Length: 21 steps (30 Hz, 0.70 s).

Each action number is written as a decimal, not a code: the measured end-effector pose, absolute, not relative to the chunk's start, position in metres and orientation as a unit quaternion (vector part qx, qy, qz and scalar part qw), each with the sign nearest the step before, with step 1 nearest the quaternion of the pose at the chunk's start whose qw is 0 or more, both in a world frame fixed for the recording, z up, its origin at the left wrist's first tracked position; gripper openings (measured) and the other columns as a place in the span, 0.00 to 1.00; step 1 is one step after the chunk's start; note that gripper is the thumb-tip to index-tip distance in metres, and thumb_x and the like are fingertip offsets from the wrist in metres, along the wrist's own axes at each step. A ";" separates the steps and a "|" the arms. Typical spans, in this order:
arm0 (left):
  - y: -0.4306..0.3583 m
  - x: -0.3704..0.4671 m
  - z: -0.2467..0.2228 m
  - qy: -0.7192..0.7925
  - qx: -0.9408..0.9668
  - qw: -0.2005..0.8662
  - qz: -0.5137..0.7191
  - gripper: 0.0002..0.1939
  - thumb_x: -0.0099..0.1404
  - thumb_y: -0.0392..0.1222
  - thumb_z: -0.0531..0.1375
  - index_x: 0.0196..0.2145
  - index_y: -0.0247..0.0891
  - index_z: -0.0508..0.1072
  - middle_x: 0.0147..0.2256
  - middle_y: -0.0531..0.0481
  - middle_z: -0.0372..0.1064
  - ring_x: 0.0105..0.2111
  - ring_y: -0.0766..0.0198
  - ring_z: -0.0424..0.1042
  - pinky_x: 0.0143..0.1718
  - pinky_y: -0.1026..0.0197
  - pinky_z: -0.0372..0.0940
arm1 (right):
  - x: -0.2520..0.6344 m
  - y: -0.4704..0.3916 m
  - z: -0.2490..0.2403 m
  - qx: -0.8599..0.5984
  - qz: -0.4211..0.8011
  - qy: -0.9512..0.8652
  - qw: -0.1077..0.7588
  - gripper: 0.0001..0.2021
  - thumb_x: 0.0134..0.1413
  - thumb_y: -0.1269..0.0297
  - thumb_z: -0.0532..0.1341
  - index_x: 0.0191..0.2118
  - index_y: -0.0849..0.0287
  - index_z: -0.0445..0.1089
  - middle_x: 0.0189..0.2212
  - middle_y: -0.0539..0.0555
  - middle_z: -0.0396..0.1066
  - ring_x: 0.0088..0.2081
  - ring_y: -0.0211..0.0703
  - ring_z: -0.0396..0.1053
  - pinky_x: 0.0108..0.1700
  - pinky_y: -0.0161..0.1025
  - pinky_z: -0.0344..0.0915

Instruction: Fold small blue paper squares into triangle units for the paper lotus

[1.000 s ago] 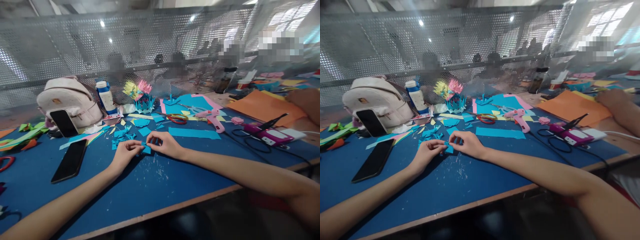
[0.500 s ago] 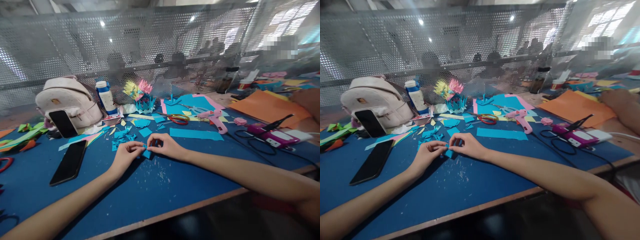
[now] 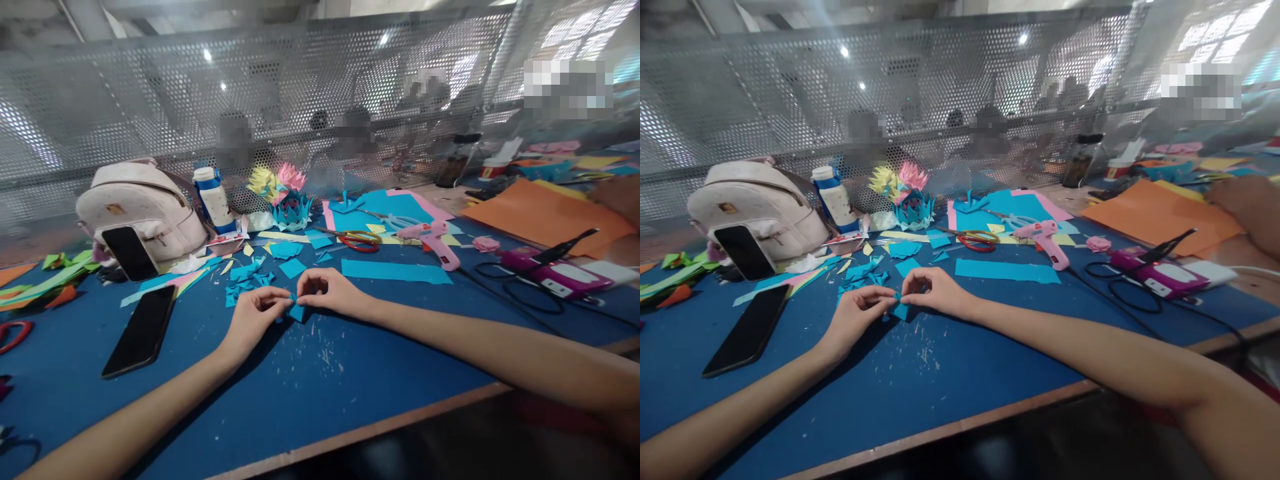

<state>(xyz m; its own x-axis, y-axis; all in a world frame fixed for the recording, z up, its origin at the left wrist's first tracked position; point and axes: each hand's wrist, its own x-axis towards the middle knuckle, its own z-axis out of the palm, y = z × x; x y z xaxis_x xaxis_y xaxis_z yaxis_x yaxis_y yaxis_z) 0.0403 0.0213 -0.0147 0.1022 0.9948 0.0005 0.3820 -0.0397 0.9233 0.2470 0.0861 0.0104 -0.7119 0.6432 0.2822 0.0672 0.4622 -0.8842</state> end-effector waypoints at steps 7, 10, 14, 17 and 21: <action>0.021 0.041 -0.012 0.556 0.626 0.398 0.376 0.15 0.71 0.46 0.60 0.50 0.34 0.71 0.48 0.45 0.70 0.43 0.58 0.73 0.44 0.52 0.72 | 0.247 0.087 0.011 -0.229 0.479 -0.791 0.303 0.15 0.50 0.54 0.69 0.33 0.61 0.72 0.28 0.50 0.72 0.28 0.34 0.66 0.31 0.32 0.62; 0.021 0.040 -0.011 0.555 0.627 0.399 0.373 0.15 0.71 0.46 0.60 0.50 0.34 0.71 0.48 0.45 0.70 0.43 0.58 0.73 0.43 0.52 0.72 | 0.248 0.088 0.010 -0.230 0.484 -0.791 0.297 0.14 0.50 0.55 0.69 0.33 0.61 0.73 0.30 0.51 0.73 0.30 0.35 0.68 0.32 0.32 0.63; 0.021 0.039 -0.011 0.553 0.628 0.405 0.369 0.14 0.71 0.46 0.60 0.49 0.34 0.71 0.47 0.45 0.70 0.42 0.59 0.73 0.43 0.53 0.72 | 0.248 0.088 0.010 -0.231 0.487 -0.790 0.292 0.13 0.50 0.56 0.69 0.32 0.61 0.74 0.28 0.50 0.73 0.29 0.35 0.69 0.32 0.33 0.64; 0.022 0.039 -0.012 0.549 0.626 0.412 0.370 0.14 0.71 0.45 0.60 0.49 0.34 0.71 0.47 0.45 0.70 0.42 0.59 0.74 0.42 0.54 0.72 | 0.248 0.089 0.010 -0.234 0.486 -0.790 0.290 0.14 0.49 0.54 0.69 0.32 0.61 0.73 0.27 0.50 0.73 0.29 0.36 0.69 0.31 0.33 0.65; 0.023 0.040 -0.015 0.543 0.619 0.423 0.378 0.14 0.71 0.45 0.61 0.50 0.34 0.71 0.47 0.45 0.70 0.42 0.59 0.74 0.42 0.54 0.72 | 0.247 0.089 0.009 -0.238 0.475 -0.795 0.292 0.15 0.51 0.53 0.67 0.33 0.62 0.73 0.28 0.51 0.74 0.29 0.36 0.70 0.31 0.33 0.65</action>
